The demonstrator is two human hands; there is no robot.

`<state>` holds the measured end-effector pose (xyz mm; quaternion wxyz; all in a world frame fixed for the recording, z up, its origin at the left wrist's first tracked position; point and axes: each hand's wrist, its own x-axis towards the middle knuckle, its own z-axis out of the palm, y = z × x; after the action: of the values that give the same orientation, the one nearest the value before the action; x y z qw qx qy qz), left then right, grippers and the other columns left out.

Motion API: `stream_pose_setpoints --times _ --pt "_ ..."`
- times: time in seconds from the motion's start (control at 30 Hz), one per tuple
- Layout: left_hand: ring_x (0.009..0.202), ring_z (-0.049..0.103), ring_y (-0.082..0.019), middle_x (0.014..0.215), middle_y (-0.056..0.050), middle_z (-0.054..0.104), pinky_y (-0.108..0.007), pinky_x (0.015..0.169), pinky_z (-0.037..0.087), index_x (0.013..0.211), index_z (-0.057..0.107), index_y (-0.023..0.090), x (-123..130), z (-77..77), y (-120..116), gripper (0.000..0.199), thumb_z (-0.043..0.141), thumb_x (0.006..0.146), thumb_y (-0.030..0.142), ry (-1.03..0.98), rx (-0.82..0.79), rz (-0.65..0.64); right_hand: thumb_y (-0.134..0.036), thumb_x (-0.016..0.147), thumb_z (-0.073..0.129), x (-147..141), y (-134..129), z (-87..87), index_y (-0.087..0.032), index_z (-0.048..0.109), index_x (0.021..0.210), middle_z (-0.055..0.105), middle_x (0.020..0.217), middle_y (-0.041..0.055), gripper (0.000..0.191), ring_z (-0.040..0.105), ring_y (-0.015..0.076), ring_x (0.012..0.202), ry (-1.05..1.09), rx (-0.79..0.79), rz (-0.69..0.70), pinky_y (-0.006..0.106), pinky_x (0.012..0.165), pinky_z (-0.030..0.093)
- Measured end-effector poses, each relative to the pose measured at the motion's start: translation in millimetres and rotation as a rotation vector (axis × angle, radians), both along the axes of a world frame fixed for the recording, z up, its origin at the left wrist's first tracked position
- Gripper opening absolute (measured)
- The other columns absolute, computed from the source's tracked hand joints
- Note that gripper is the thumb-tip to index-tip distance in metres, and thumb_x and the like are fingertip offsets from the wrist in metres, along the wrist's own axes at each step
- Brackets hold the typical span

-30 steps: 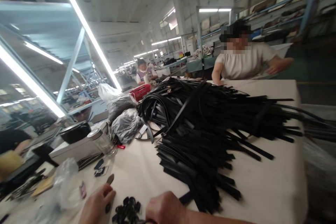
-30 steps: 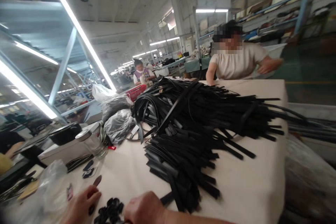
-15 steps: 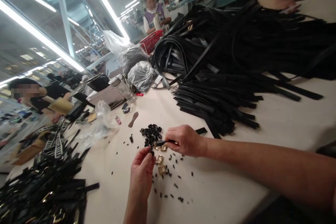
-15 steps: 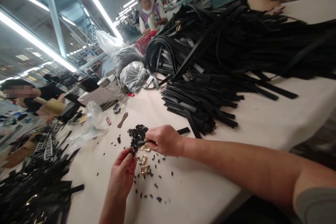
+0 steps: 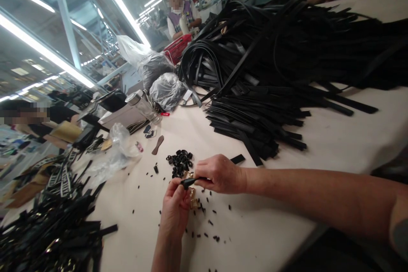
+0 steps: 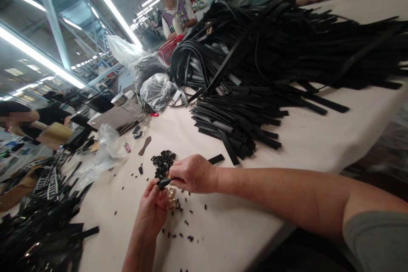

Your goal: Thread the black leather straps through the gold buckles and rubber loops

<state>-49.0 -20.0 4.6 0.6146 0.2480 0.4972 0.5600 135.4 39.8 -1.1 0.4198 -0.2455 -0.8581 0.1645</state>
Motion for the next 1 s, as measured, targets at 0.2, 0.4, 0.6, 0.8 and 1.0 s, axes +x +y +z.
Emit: stream_pose_setpoints --times 0.2,0.4,0.6,0.8,1.0 --pt "0.050 0.051 -0.004 0.059 0.006 0.053 -0.007 0.045 0.043 0.081 0.066 0.019 -1.3 1.0 0.0 0.046 0.095 0.048 0.032 -0.032 -0.044 0.093 -0.029 0.092 0.054 1.8 1.3 1.5 -0.017 0.059 0.078 0.060 0.074 -0.0001 0.019 0.052 0.0118 0.063 -0.093 0.102 -0.053 0.025 0.056 0.031" --pt "0.052 0.055 -0.007 0.063 0.002 0.060 -0.013 0.048 0.047 0.082 0.067 0.018 -3.7 -3.1 0.8 0.038 0.091 0.057 0.032 0.016 -0.095 0.016 -0.021 0.092 0.050 3.6 0.3 5.9 -0.018 0.053 0.074 0.058 0.071 -0.0008 0.019 0.051 0.0122 0.063 -0.214 0.269 -0.054 0.029 0.053 0.026" --pt "0.060 0.058 -0.008 0.071 -0.001 0.065 -0.016 0.056 0.049 0.078 0.069 0.015 -7.0 -2.5 -2.3 0.032 0.088 0.060 0.032 0.298 0.019 -0.095 -0.015 0.091 0.050 4.9 1.2 6.5 -0.017 0.056 0.080 0.061 0.076 0.0000 0.012 0.054 0.0132 0.065 -0.308 0.282 0.062 0.029 0.053 0.027" --pt "0.054 0.055 -0.009 0.067 0.000 0.063 -0.019 0.051 0.045 0.081 0.068 0.015 -4.7 -3.2 -5.1 0.031 0.085 0.063 0.033 0.323 0.027 -0.121 -0.028 0.094 0.052 2.1 -2.3 6.5 -0.016 0.060 0.092 0.066 0.084 0.0030 0.015 0.060 0.0144 0.074 -0.283 0.076 0.085 0.026 0.056 0.035" --pt "0.056 0.055 -0.009 0.073 -0.001 0.065 -0.018 0.050 0.044 0.076 0.065 0.016 5.9 -1.8 -5.7 0.033 0.088 0.059 0.033 0.328 0.059 -0.036 -0.049 0.093 0.054 3.2 -3.7 9.2 -0.015 0.058 0.109 0.070 0.091 0.0057 0.038 0.064 0.0161 0.079 -0.260 -0.079 0.082 0.024 0.061 0.040"
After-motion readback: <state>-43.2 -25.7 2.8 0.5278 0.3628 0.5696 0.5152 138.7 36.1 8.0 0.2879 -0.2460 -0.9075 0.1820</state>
